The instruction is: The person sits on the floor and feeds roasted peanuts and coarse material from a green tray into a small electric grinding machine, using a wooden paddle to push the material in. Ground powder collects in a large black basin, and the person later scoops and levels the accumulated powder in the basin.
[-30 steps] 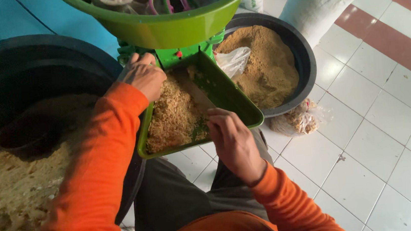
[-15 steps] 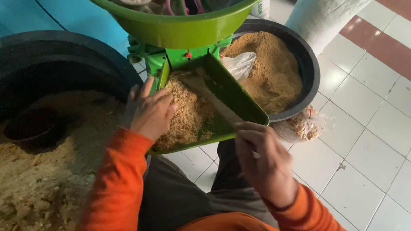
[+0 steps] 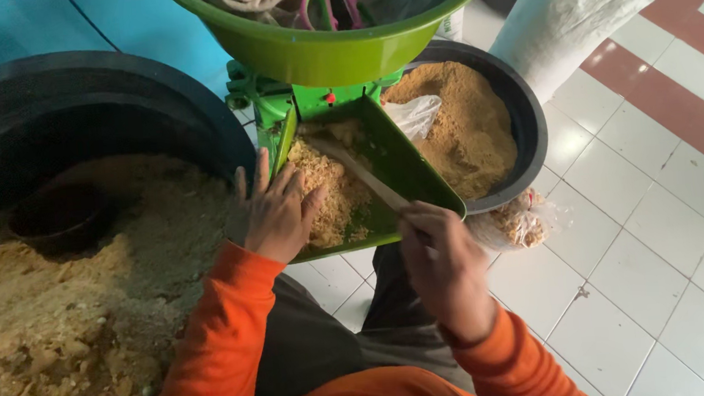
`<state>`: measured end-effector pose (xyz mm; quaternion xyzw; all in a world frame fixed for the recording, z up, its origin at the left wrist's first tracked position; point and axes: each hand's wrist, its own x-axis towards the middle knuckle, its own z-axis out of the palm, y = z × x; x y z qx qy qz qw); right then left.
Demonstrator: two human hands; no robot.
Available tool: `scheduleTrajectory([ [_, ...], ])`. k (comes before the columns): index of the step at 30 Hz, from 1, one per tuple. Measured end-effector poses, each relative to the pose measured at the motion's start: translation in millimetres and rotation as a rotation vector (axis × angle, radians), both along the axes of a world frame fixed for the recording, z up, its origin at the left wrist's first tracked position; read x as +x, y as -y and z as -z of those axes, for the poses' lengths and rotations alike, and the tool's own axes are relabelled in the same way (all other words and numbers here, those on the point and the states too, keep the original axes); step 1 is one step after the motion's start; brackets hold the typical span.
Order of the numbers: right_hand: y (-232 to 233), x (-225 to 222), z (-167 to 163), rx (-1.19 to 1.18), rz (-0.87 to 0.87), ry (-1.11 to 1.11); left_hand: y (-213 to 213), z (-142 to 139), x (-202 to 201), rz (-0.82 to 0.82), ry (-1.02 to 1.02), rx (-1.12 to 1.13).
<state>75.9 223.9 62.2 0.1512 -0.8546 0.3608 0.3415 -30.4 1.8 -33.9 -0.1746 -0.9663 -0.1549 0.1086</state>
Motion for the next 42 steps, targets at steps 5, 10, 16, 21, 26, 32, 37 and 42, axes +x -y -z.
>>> scheduleTrajectory([
  [5, 6.2, -10.8, 16.4, 0.004, -0.014, 0.004, -0.2, 3.2, -10.2, 0.047, -0.029, -0.010],
  [10, 11.5, -16.0, 17.2, 0.048, -0.108, 0.011, -5.0, 4.5, -26.6, 0.058, 0.076, -0.064],
  [16, -8.1, -0.7, -8.4, -0.001, -0.025, 0.050, -8.1, -3.7, -49.7, 0.075, 0.187, -0.137],
  [21, -24.7, 7.6, -10.9, 0.004, -0.031, 0.045, -8.1, -6.9, -76.1, 0.159, 0.222, -0.126],
  [26, -9.2, -4.2, -7.2, 0.079, -0.072, 0.032, 5.0, -1.8, -53.7, 0.192, 0.225, -0.041],
  [32, 4.9, -2.8, -1.6, 0.015, -0.093, 0.042, 8.1, 5.1, -21.5, 0.142, 0.032, 0.001],
  [37, 11.0, -4.1, 5.2, 0.053, -0.076, -0.019, 7.7, 15.2, -14.6, 0.146, -0.075, 0.055],
  [42, 15.4, -3.9, -3.7, 0.055, -0.143, -0.006, 5.8, 20.5, -14.1, 0.129, -0.131, 0.093],
])
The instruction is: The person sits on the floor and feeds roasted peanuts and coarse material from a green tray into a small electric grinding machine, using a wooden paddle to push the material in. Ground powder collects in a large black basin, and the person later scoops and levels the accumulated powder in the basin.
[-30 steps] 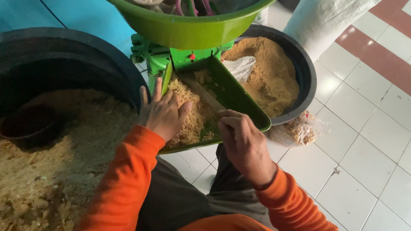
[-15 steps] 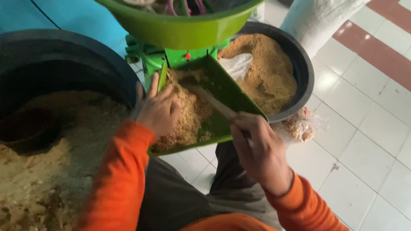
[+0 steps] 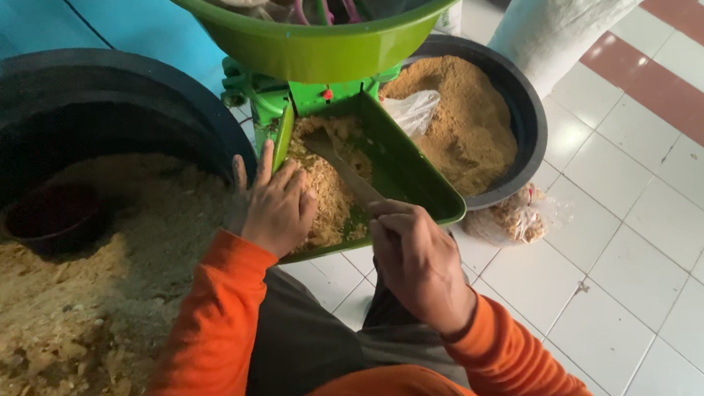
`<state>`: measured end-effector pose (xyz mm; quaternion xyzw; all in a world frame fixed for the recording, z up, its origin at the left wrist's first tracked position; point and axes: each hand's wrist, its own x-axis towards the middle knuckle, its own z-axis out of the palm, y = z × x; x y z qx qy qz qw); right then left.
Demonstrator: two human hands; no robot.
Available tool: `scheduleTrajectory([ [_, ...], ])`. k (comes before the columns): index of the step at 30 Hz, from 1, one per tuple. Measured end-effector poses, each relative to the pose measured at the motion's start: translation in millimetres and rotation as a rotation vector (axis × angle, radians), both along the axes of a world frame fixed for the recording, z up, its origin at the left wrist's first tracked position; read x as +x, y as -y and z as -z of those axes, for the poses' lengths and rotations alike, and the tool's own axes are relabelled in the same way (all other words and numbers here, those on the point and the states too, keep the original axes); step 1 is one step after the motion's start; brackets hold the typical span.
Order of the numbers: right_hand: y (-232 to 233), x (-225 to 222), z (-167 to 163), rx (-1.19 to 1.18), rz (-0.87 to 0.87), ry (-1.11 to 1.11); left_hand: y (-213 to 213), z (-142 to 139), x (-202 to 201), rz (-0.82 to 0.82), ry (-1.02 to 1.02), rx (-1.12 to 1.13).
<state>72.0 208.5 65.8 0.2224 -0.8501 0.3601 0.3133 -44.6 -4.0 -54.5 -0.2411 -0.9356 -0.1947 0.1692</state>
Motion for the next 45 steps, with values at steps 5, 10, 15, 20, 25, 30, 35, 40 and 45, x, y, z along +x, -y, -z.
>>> scheduleTrajectory([
  [5, -0.8, -0.2, 2.1, 0.000, 0.018, 0.019, 1.8, -4.0, -1.2, -0.001, 0.017, -0.056],
  [10, 1.4, -6.3, 9.4, 0.028, 0.035, 0.034, 0.4, -8.2, 0.1, 0.012, 0.011, -0.063],
  [15, 5.8, -10.9, 13.0, 0.003, -0.028, 0.104, 2.7, -9.8, 1.7, -0.003, 0.090, -0.087],
  [20, 5.5, -15.7, 33.3, -0.029, 0.068, 0.038, 2.9, -9.8, -0.2, 0.011, 0.038, -0.059],
  [25, 2.5, -21.5, 20.2, -0.013, 0.033, 0.046, 2.5, -10.0, 0.9, 0.008, 0.025, -0.052],
  [30, -20.2, 14.7, -27.6, -0.007, 0.174, 0.024, 2.1, -10.8, 0.4, 0.014, 0.071, -0.036],
  [35, -30.6, 11.5, -13.1, 0.032, 0.107, 0.086, 3.0, -11.5, 2.2, 0.021, 0.007, -0.039],
  [40, -22.1, 3.3, -3.1, 0.111, 0.130, -0.024, 4.2, -13.3, 2.9, 0.005, 0.081, -0.063],
  [45, -16.6, 1.2, 3.9, 0.079, 0.074, 0.016, 4.1, -15.0, 2.4, 0.010, 0.101, -0.058],
])
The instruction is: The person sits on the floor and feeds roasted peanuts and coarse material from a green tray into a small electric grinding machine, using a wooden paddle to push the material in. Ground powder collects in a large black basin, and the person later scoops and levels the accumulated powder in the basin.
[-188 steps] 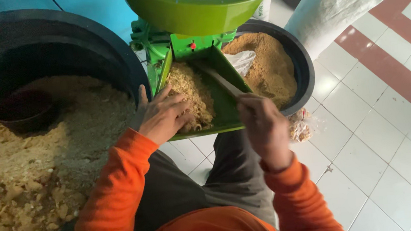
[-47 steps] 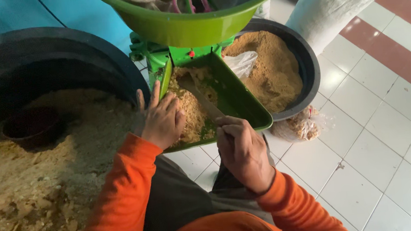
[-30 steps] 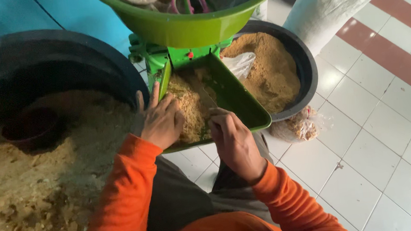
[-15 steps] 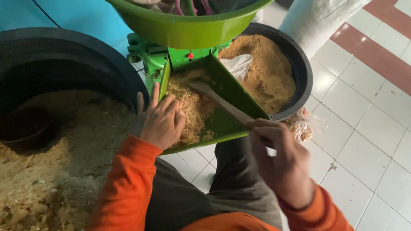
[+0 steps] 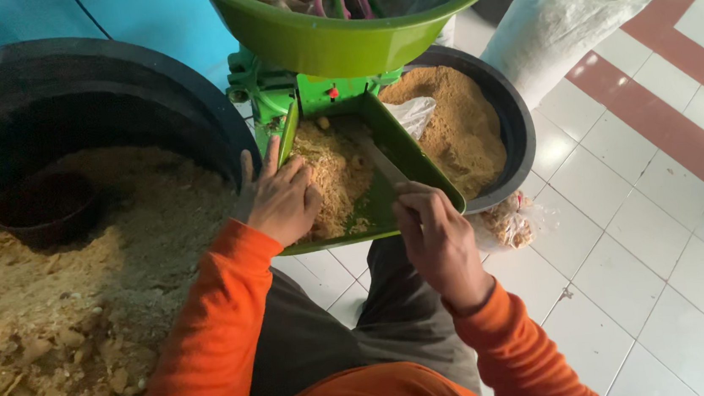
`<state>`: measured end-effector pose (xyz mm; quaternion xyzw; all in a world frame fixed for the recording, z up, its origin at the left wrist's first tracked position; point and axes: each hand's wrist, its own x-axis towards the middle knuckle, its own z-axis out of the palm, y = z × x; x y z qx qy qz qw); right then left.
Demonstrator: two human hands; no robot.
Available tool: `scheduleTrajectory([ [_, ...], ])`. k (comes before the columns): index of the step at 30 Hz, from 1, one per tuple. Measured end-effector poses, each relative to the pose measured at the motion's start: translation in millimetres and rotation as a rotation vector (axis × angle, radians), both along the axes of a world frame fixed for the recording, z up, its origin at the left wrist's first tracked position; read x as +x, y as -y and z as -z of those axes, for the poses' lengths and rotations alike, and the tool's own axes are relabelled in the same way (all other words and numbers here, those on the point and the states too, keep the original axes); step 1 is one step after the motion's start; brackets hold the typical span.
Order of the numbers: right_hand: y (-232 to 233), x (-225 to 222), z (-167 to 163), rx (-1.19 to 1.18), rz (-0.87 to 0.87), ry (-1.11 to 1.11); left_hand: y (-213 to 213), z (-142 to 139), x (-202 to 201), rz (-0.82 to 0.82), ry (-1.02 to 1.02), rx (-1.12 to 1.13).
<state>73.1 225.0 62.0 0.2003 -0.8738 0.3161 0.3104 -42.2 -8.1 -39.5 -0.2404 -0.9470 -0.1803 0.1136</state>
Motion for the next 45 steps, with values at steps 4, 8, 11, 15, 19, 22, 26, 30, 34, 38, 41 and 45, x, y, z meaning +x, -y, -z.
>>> scheduleTrajectory([
  [4, -1.9, -10.0, 20.9, -0.039, 0.026, -0.042, 0.6, -0.3, 0.2, 0.005, -0.028, -0.039],
  [8, 1.8, -23.4, 24.2, -0.031, -0.014, 0.049, -0.4, 1.7, 1.9, -0.003, -0.078, 0.001],
  [11, 0.5, -17.8, 12.1, -0.013, 0.007, -0.014, -0.6, 2.7, 2.0, -0.006, -0.042, -0.004],
  [15, -9.4, 6.5, 0.9, -0.085, 0.057, 0.020, -0.8, 1.1, 0.9, -0.003, -0.037, -0.013],
  [19, -1.1, -2.5, 15.8, -0.050, 0.012, 0.036, -0.8, -1.3, 2.1, -0.009, -0.031, -0.022],
  [22, 7.0, -22.3, 26.2, -0.016, -0.020, 0.028, 0.2, -0.8, 3.2, -0.025, 0.030, -0.041],
  [26, -17.9, -3.5, 6.8, -0.138, 0.001, 0.085, 1.5, 3.0, 0.6, 0.021, -0.097, 0.007],
  [30, -61.7, 55.5, -40.1, -0.053, 0.111, 0.082, 2.0, 6.4, -1.4, 0.024, -0.045, -0.013],
  [34, -59.6, 78.4, -62.6, 0.007, 0.236, 0.175, 2.8, 5.1, 0.0, 0.012, -0.029, -0.085],
  [38, -28.7, 39.0, -33.5, 0.040, 0.102, 0.092, 1.7, 0.8, 2.1, 0.020, -0.073, -0.085],
  [41, -21.2, 25.9, -15.2, 0.035, 0.075, -0.008, 1.7, -1.4, 3.8, 0.015, -0.024, -0.090],
  [45, -30.6, 38.7, -16.8, -0.012, 0.124, 0.002, 3.1, -1.4, 3.1, 0.017, -0.007, -0.081],
])
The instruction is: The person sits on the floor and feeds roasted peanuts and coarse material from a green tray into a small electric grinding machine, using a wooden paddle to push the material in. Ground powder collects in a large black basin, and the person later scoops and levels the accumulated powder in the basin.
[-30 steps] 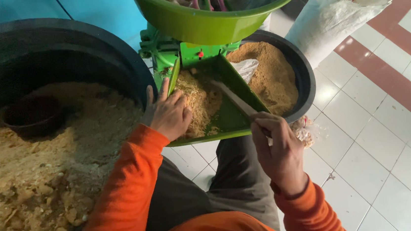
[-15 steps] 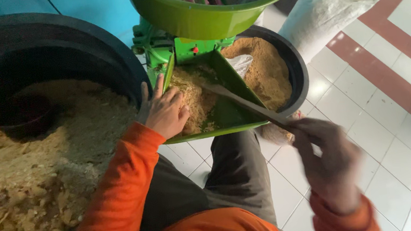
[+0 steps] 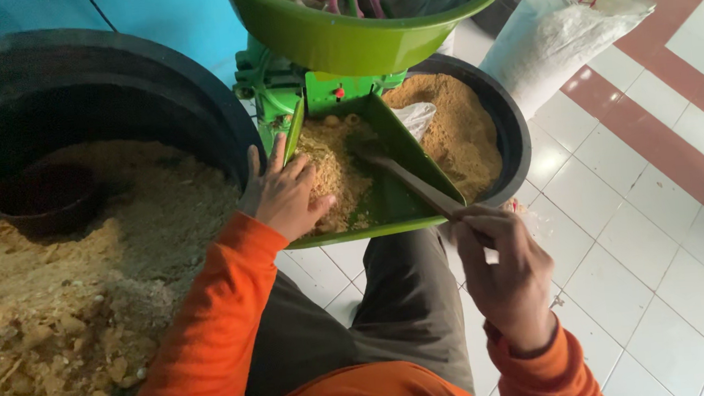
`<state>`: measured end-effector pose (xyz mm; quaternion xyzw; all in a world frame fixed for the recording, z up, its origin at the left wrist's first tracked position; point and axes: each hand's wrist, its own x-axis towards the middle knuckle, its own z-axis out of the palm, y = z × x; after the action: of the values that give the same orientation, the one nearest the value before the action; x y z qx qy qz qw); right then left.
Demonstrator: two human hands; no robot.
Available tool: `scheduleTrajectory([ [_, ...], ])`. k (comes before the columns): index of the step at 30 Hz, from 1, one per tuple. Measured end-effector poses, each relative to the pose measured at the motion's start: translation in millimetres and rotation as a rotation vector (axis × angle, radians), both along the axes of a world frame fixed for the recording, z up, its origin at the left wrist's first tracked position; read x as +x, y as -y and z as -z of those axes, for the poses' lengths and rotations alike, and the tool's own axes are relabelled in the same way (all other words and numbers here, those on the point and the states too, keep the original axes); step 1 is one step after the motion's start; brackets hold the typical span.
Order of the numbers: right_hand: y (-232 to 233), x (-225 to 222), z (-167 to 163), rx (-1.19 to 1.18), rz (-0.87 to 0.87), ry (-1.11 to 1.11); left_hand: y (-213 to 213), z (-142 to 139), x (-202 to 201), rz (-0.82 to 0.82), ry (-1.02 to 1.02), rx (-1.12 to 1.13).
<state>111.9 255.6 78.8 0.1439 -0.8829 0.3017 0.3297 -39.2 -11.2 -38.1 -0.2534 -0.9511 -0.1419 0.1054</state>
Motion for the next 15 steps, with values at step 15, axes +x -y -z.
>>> scheduleTrajectory([
  [15, 7.9, -22.2, 7.1, 0.046, 0.011, -0.092, -1.2, -0.3, 0.0, -0.031, 0.077, -0.034],
])
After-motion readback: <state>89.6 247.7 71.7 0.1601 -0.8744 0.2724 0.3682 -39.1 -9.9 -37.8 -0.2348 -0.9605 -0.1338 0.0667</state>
